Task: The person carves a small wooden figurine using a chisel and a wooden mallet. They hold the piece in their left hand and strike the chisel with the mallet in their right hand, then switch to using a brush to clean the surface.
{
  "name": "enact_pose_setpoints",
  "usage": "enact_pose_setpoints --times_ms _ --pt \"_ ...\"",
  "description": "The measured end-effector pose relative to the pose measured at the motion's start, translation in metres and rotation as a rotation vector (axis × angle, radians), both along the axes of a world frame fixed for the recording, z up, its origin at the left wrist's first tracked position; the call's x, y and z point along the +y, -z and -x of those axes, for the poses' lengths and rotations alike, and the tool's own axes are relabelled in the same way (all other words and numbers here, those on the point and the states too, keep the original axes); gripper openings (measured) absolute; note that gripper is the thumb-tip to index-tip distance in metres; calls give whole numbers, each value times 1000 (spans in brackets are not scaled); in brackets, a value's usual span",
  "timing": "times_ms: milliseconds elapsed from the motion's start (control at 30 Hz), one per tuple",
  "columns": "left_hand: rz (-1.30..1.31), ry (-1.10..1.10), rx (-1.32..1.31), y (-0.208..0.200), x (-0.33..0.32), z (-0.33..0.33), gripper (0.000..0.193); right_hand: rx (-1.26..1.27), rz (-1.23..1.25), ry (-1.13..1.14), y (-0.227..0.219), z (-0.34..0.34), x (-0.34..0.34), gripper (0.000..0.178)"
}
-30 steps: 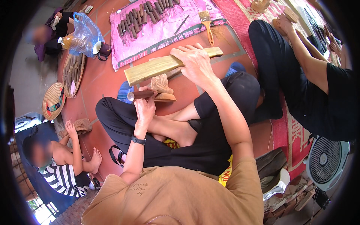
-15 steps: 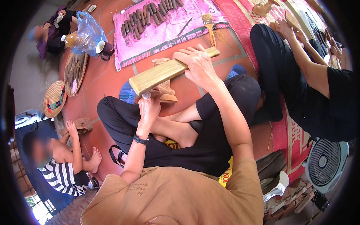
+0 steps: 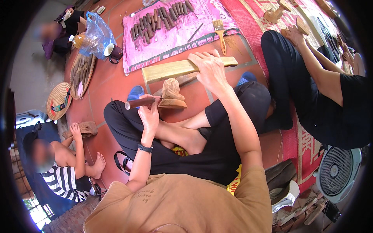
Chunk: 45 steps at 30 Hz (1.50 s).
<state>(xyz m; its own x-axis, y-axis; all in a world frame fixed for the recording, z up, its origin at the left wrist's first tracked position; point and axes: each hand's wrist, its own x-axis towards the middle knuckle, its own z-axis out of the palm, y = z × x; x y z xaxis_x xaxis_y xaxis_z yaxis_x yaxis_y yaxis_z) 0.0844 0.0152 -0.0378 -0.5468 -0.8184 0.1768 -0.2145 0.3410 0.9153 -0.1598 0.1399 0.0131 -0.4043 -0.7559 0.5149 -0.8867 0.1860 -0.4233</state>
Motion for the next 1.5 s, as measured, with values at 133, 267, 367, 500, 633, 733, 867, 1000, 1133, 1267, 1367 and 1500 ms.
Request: enact_pose_setpoints --times_ms 133,267,367,500,633,733,867,1000,1133,1267,1367,1500 --pt "81 70 -100 7 -2 3 16 13 -19 -9 1 -1 0 42" --pt "186 121 -166 1 0 7 15 15 -7 -1 -1 -1 -1 41" --pt "244 145 -195 -4 2 9 17 -3 6 -2 -1 -1 -1 40" --pt "231 148 -271 -16 3 13 17 -50 38 -5 -3 -1 0 40" --pt "364 179 -335 -18 6 19 15 -269 122 5 -13 -8 2 37" --pt "455 192 -330 -14 7 18 10 -194 121 -81 -20 -7 1 34" --pt "486 169 -434 -5 7 13 4 76 -10 -73 -27 -10 2 31" --pt "468 145 -458 -1 5 12 6 96 -15 -61 -24 -15 -1 30" --pt "324 -31 -242 4 3 7 12 142 -26 -13 -20 -15 -2 35" --pt "-14 -42 37 -13 1 9 16 38 -2 22 -8 -5 2 38" --pt "-97 2 51 -4 -3 3 16 14 11 19 -5 -5 0 39" --pt "-94 36 7 5 -5 1 15 7 2 4 -5 -6 0 40"
